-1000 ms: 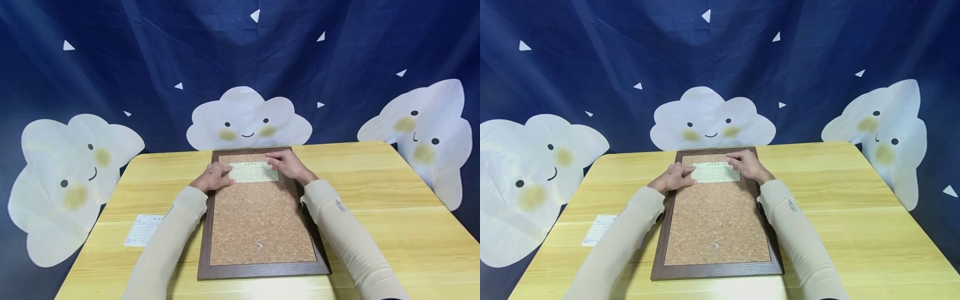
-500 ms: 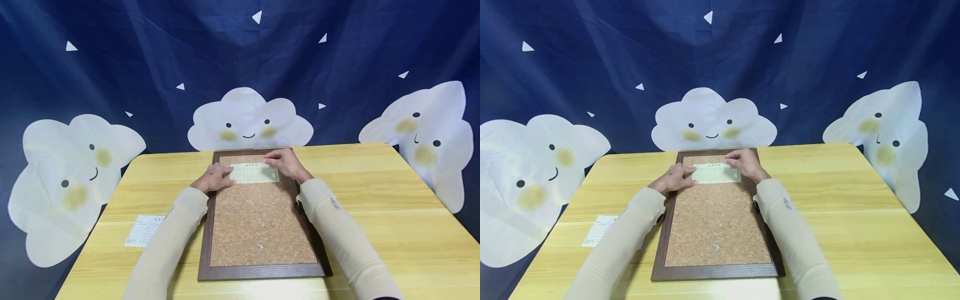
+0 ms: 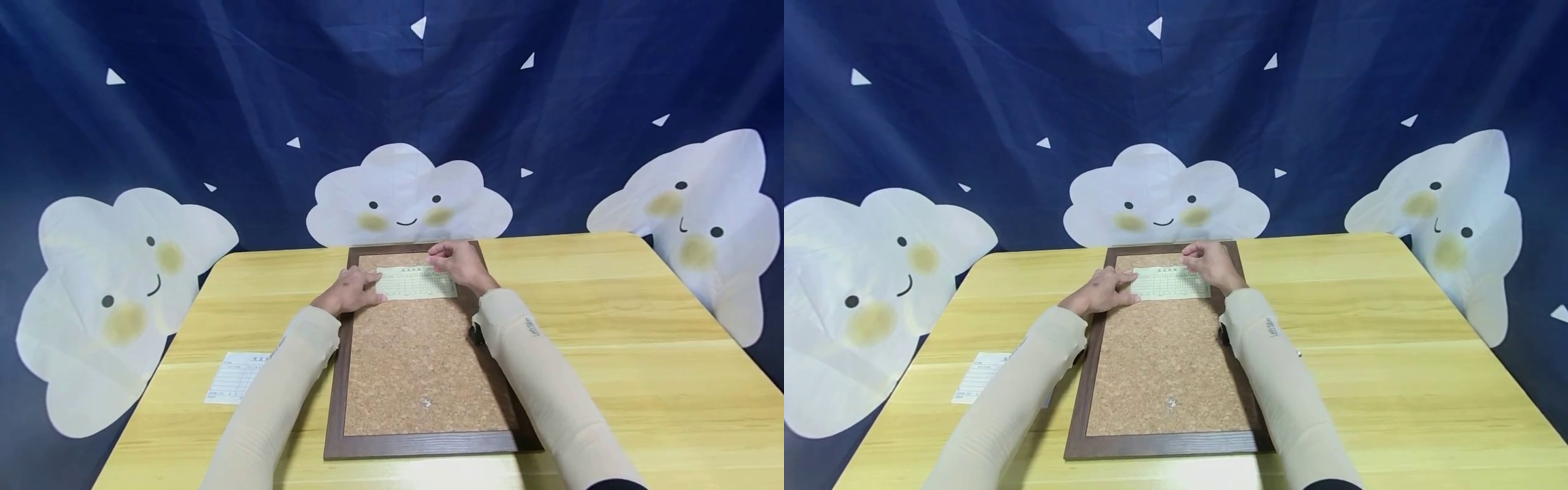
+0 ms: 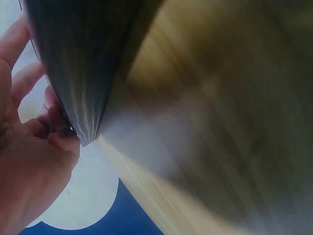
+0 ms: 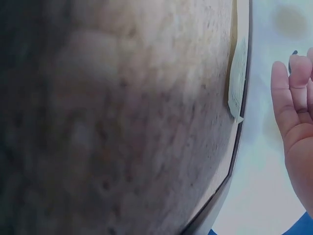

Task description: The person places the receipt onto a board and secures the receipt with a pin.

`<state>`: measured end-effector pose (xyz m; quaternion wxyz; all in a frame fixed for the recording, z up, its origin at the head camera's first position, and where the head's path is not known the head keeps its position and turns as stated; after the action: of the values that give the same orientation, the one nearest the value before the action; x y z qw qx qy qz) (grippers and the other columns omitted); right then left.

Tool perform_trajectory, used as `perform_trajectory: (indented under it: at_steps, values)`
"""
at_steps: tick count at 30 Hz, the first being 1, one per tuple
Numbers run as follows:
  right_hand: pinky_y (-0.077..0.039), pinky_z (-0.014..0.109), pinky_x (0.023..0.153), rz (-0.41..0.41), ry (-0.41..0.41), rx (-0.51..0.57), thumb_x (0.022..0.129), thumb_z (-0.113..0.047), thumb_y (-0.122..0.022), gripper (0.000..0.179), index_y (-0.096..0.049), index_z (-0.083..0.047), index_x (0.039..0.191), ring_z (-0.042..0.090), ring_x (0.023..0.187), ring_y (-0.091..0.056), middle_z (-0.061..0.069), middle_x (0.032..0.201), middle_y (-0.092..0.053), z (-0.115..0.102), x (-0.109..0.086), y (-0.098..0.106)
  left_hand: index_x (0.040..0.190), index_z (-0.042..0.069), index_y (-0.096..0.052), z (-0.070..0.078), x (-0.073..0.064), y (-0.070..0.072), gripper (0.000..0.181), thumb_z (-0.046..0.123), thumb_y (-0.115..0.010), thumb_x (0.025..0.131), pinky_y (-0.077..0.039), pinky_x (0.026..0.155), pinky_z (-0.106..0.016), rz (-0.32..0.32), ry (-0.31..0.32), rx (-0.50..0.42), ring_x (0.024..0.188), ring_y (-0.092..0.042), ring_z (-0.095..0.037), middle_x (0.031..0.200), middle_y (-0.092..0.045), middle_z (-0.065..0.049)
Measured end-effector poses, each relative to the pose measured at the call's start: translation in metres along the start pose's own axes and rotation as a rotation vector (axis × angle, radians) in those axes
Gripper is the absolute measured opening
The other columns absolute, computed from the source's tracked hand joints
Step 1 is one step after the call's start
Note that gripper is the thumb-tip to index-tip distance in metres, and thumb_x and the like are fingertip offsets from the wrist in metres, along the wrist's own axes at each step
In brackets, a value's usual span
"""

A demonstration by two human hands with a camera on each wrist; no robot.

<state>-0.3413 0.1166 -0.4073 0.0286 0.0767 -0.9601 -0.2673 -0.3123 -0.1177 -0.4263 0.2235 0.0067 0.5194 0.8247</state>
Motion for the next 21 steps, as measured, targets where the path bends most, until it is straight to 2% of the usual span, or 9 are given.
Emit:
perform_trajectory:
  at_steps: [12, 17, 21]
  values:
    - [-0.056, 0.036, 0.073, 0.016, -0.021, 0.0, 0.095, -0.017, -0.072, 0.018, -0.072, -0.002, 0.105, 0.028, 0.08, -0.072, 0.013, 0.093, -0.073, 0.002, 0.002, 0.0, 0.152, 0.012, -0.044, 0.0, 0.0, -0.002, 0.064, 0.037, -0.067, 0.096, -0.038, 0.098, -0.044, -0.017, 0.002, -0.002, 0.114, -0.039, -0.029, 0.14, -0.043, -0.019]
    - [-0.056, 0.034, 0.073, -0.009, 0.004, -0.027, 0.095, -0.01, -0.069, 0.016, -0.071, 0.001, 0.107, 0.024, 0.078, -0.069, 0.014, 0.093, -0.072, 0.0, 0.007, 0.0, 0.152, 0.014, -0.044, -0.001, 0.001, -0.001, 0.065, 0.038, -0.068, 0.096, -0.037, 0.1, -0.044, -0.015, 0.012, -0.006, 0.116, -0.038, -0.029, 0.145, -0.04, -0.02]
    - [-0.056, 0.037, 0.077, -0.039, -0.014, -0.026, 0.095, -0.005, -0.067, 0.017, -0.071, 0.003, 0.11, 0.022, 0.081, -0.067, 0.016, 0.097, -0.071, -0.002, 0.012, 0.0, 0.151, 0.014, -0.044, -0.001, 0.001, -0.002, 0.065, 0.038, -0.068, 0.096, -0.038, 0.097, -0.042, -0.012, 0.018, -0.001, 0.114, -0.039, -0.028, 0.143, -0.042, -0.02]
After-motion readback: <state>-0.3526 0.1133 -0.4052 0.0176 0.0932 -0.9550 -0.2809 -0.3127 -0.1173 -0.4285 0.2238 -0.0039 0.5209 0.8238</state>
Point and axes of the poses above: each hand's wrist, its own x-axis towards the middle knuckle, its own y-axis out of the back of the hand, z = x × y, the point moved 5 cm from there along x, towards the middle knuckle
